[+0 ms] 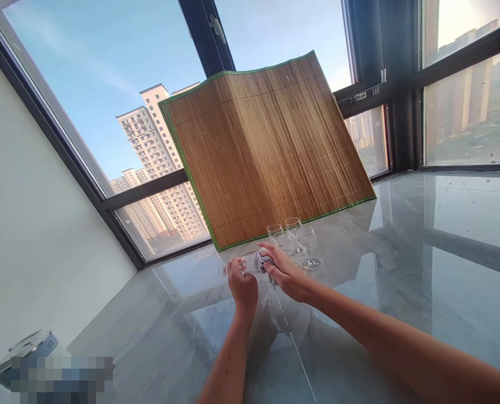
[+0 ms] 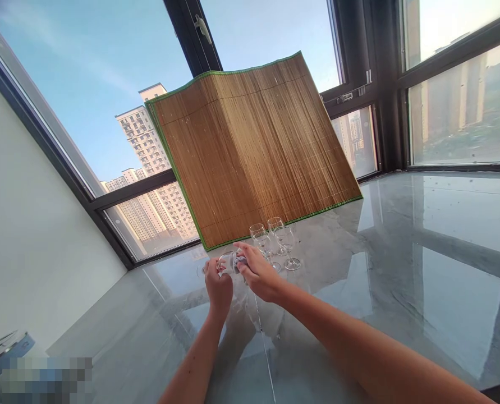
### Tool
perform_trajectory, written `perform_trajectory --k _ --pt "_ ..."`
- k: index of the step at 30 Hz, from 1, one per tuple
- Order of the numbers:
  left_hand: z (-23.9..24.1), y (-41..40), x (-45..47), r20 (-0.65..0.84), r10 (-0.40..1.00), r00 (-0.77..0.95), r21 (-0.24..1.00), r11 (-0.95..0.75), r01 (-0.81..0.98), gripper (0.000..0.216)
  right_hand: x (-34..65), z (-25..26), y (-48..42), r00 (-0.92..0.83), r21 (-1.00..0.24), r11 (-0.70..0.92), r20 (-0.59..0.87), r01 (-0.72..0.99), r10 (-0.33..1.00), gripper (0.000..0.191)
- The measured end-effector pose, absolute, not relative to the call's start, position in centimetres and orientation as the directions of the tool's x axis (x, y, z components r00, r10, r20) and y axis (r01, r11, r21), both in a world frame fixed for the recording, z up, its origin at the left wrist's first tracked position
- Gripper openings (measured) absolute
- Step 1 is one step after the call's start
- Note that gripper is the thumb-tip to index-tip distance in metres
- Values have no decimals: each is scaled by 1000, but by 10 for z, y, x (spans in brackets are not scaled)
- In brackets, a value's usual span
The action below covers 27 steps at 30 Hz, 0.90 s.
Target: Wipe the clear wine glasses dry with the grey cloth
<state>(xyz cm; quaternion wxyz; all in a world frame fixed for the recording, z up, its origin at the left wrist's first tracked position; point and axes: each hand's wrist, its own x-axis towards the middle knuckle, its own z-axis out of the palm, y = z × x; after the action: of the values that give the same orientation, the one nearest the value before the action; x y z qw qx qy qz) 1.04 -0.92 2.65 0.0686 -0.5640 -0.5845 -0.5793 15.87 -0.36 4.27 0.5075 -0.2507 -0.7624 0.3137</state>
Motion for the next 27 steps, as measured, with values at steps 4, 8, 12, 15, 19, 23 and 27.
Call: perform_trajectory --k 4,8,12,15,19,23,27 --pt "28 -11 11 787 564 -250 514 -375 771 29 163 45 -1 -493 -782 621 522 49 696 54" --pt "28 -12 8 799 559 -224 494 -395 775 28 168 49 -2 -570 -847 531 434 6 698 65" --pt "28 -13 5 795 574 -194 492 -425 760 29 172 57 -8 -645 -905 425 304 36 701 70" --pt "29 -14 5 784 593 -184 509 -442 739 29 173 61 -11 -678 -923 383 302 -33 670 70" --pt "28 -14 5 758 628 -176 536 -446 717 29 173 59 -11 -694 -950 293 286 -112 661 69" --pt "26 -13 5 739 644 -199 575 -449 684 25 172 56 -11 -692 -953 258 292 -156 661 68" --pt "21 -11 5 696 677 -237 655 -466 595 17 169 56 -12 -658 -946 247 322 -208 680 73"
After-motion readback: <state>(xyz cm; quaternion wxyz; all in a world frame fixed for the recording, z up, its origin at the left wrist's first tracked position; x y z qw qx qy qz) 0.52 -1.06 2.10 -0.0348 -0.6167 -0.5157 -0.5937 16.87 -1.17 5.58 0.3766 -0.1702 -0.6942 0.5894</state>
